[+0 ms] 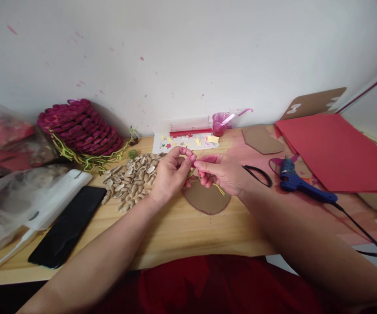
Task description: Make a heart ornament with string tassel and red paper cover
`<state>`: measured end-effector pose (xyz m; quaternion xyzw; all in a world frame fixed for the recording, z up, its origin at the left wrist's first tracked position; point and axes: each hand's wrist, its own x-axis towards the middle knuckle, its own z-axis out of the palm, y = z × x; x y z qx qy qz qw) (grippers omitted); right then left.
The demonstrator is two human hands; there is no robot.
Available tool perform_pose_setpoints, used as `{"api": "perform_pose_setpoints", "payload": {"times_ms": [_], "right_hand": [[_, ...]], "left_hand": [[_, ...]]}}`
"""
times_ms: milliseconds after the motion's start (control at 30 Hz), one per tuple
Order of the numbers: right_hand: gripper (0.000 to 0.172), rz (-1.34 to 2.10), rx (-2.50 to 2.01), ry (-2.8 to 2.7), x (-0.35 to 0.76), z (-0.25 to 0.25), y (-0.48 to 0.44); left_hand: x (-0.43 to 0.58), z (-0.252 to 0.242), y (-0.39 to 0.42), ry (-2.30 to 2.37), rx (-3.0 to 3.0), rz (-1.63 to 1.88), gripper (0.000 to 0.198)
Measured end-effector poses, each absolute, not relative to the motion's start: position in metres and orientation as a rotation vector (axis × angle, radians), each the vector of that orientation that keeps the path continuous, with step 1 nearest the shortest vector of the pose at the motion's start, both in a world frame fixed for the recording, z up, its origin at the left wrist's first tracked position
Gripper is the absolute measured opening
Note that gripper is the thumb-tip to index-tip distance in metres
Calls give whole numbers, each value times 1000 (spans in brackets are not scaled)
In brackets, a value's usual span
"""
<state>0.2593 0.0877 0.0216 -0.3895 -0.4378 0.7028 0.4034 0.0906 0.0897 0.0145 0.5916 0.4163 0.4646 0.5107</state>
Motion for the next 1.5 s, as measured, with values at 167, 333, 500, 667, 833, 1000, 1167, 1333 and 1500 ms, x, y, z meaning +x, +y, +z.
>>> {"api": "perform_pose_setpoints", "payload": {"times_ms": [167,333,500,667,833,1000,1167,1333,1500], "right_hand": [[32,1729,-1050,-1163,255,22,84],[32,1654,-971,-1093,252,21,82],[37,1511,-954,-1081,251,17,82],[32,1452,-926,-1117,249,14,81],[35,1452,-940,-1118,248,14,82],[39,1432,-933,-1162,248,11,80],[38,1414,-915,-1176,247,11,79],[35,1401,-899,-1170,247,11,80],[37,1420,-923,-1171,247,13,79]], "left_hand": [[93,17,88,1012,1397,1070,36],[92,16,90,976,1301,1084,40],[89,17,95,889,1180,981,38],[90,20,93,843,1138,909,34],[89,20,92,852,1141,857,33],[90,20,91,868,1185,891,34],[91,21,90,831,1183,876,33],[90,19,90,799,1193,871,31],[91,19,90,831,1177,902,31]]}}
